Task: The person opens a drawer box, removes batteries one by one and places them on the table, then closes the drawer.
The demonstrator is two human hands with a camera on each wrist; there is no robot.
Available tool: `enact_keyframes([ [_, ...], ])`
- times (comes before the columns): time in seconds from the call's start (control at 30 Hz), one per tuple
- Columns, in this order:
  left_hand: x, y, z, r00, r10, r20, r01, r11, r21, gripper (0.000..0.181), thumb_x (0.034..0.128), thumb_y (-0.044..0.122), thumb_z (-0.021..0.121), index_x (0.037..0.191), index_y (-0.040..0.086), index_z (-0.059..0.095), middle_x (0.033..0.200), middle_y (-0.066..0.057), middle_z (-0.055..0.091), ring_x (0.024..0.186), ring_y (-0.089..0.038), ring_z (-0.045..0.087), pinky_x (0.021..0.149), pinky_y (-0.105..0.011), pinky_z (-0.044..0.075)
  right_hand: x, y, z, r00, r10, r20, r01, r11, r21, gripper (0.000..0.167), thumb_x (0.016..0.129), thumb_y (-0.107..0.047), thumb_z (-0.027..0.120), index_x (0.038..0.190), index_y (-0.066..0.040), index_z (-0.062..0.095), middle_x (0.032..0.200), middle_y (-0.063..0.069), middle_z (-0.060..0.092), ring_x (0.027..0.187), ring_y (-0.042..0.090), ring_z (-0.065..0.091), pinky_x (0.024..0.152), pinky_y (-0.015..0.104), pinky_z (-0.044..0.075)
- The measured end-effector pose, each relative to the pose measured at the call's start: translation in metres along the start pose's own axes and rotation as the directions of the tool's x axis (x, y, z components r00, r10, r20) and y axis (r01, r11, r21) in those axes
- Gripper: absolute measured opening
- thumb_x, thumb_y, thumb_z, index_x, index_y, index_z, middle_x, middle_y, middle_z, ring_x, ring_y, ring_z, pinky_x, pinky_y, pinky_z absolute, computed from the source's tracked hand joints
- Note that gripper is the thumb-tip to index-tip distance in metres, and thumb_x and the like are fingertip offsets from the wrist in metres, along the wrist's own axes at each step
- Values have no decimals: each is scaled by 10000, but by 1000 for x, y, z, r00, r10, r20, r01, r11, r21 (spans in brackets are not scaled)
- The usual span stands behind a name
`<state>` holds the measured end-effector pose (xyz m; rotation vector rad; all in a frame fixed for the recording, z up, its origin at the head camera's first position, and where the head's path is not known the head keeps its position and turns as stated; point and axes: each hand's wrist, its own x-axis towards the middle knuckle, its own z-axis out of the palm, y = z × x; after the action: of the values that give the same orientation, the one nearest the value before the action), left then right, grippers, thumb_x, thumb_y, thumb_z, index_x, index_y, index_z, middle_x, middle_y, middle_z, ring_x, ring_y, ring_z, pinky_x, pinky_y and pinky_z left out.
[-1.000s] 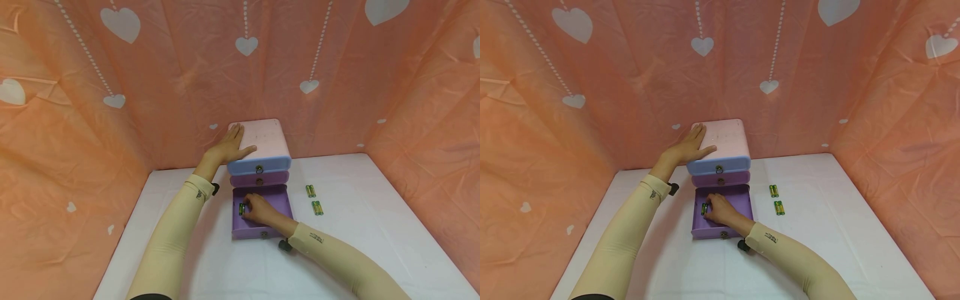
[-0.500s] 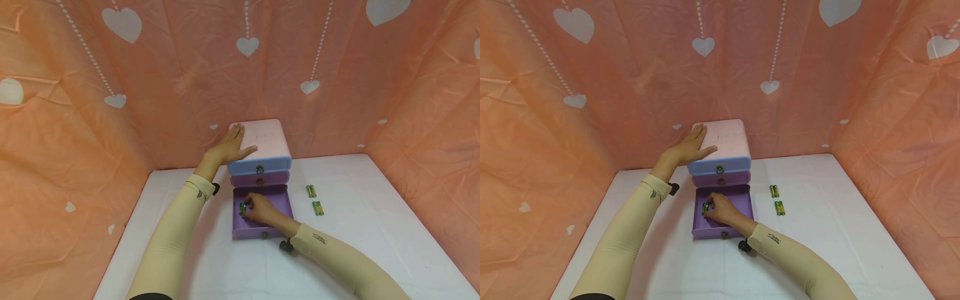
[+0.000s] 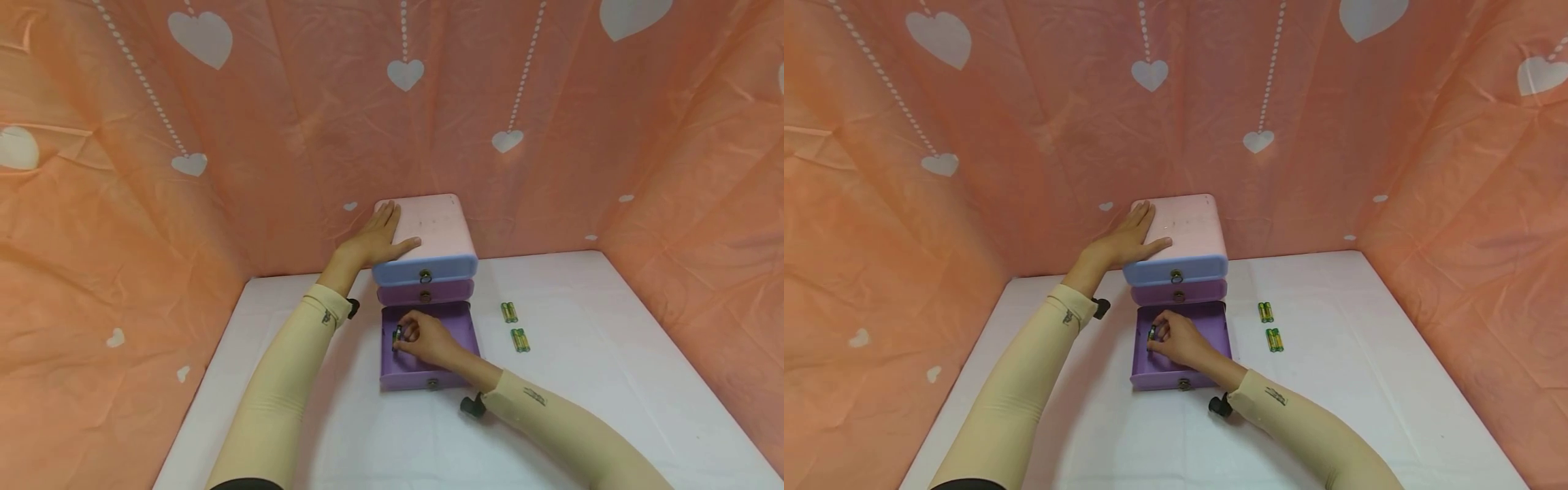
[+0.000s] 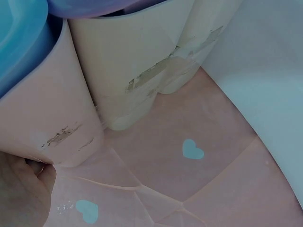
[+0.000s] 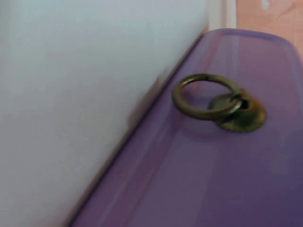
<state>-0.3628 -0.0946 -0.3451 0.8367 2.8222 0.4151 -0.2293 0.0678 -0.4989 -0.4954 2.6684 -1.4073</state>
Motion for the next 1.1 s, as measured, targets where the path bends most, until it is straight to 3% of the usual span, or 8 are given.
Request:
enact_keyframes([
  [0.4,0,0,0,1000,0,-8,0,1000,10,1043,1067,715,415,1711,75,-98,1789,-121,-176,1651,-238,-161,1343,-444,15,-21,1,-18,997,-70,11,69,996,63,391,931,-144,861,1232,18,671,985,48,695,875,124,639,800,260,573],
  [0.6,1,-1,2,1000,-3,-6,3,1000,5,1053,1060,730,414,1712,86,-105,1789,-115,-183,1649,-235,-169,1343,-445,18,-33,5,-28,998,-60,21,58,995,80,407,949,-168,847,1267,0,658,1030,38,689,923,141,648,832,276,579],
  [0.93,1,-1,2,1000,-11,-6,11,1000,-1,1061,1053,744,411,1714,96,-108,1788,-95,-191,1648,-223,-173,1343,-447,13,-51,7,-49,995,-100,-1,100,994,34,432,948,-221,852,1295,-36,672,1051,8,702,980,169,669,912,444,596],
  [1.1,2,-2,2,1000,-10,-1,10,1000,6,1055,1056,745,393,1710,96,-120,1784,-95,-204,1644,-222,-187,1342,-442,4,-60,9,-60,993,-115,-15,116,993,30,430,941,-199,855,1297,-46,670,1053,-1,700,980,173,671,925,466,594],
])
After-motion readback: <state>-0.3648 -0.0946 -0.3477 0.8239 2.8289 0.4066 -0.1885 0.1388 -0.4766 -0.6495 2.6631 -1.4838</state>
